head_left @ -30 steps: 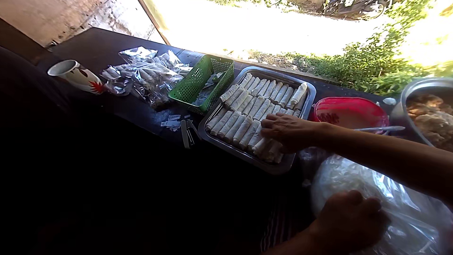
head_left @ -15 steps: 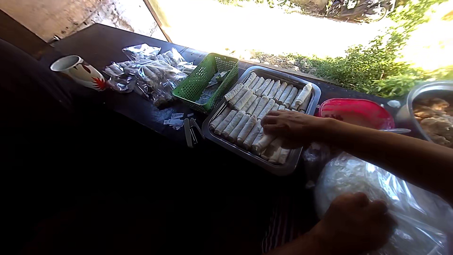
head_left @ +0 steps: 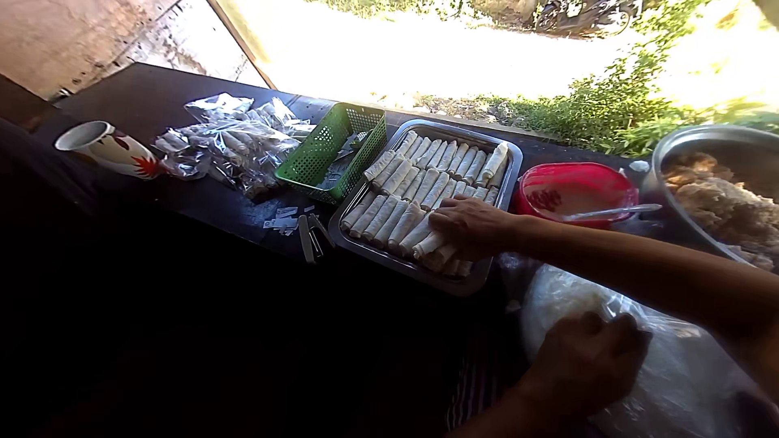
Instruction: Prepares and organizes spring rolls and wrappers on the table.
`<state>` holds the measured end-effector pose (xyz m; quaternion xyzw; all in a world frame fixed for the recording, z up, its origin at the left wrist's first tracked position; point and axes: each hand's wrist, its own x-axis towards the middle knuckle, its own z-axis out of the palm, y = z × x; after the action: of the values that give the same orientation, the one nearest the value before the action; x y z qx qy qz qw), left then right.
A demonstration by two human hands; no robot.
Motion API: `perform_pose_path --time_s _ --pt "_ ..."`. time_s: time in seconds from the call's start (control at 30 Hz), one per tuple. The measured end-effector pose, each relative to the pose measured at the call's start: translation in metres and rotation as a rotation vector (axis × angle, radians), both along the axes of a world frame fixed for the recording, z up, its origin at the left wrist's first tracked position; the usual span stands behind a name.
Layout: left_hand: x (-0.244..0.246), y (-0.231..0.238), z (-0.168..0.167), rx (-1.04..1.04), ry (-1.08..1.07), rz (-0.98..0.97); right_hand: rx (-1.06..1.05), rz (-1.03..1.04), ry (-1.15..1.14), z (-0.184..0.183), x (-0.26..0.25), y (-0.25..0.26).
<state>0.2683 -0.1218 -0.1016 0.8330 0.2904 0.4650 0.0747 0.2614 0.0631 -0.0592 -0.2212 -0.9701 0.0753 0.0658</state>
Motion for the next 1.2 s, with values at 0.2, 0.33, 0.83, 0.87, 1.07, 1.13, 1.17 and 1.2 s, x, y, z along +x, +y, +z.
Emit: perform_pose_path --time_s 0.2,0.33,0.83,0.87,1.07,1.13,1.17,1.2 --pt "0.002 -0.001 0.013 -0.013 0.082 0.034 -0.179 -0.13 -0.123 0.017 -0.003 -0.014" --pt "0.008 -0.007 0.024 -0.172 0.134 0.037 -0.161 -0.171 -0.036 0.041 0.027 -0.027" --pt "0.042 -0.027 0.049 -0.195 0.186 0.105 -0.148 -0.862 0.367 0.069 0.241 -0.28" --pt "0.045 -0.03 0.051 -0.224 0.192 0.106 -0.114 -0.897 0.352 0.059 0.242 -0.283" --pt "0.058 -0.047 0.053 -0.293 0.25 0.022 -0.033 -0.932 0.346 0.029 0.239 -0.283" --pt "0.062 -0.051 0.055 -0.289 0.261 0.022 0.033 -0.992 0.349 0.024 0.234 -0.282" --pt "0.063 -0.052 0.056 -0.296 0.259 0.025 0.094 -1.018 0.362 0.021 0.231 -0.281" --pt "0.064 -0.053 0.056 -0.305 0.254 0.023 0.15 -1.033 0.375 0.018 0.228 -0.28"
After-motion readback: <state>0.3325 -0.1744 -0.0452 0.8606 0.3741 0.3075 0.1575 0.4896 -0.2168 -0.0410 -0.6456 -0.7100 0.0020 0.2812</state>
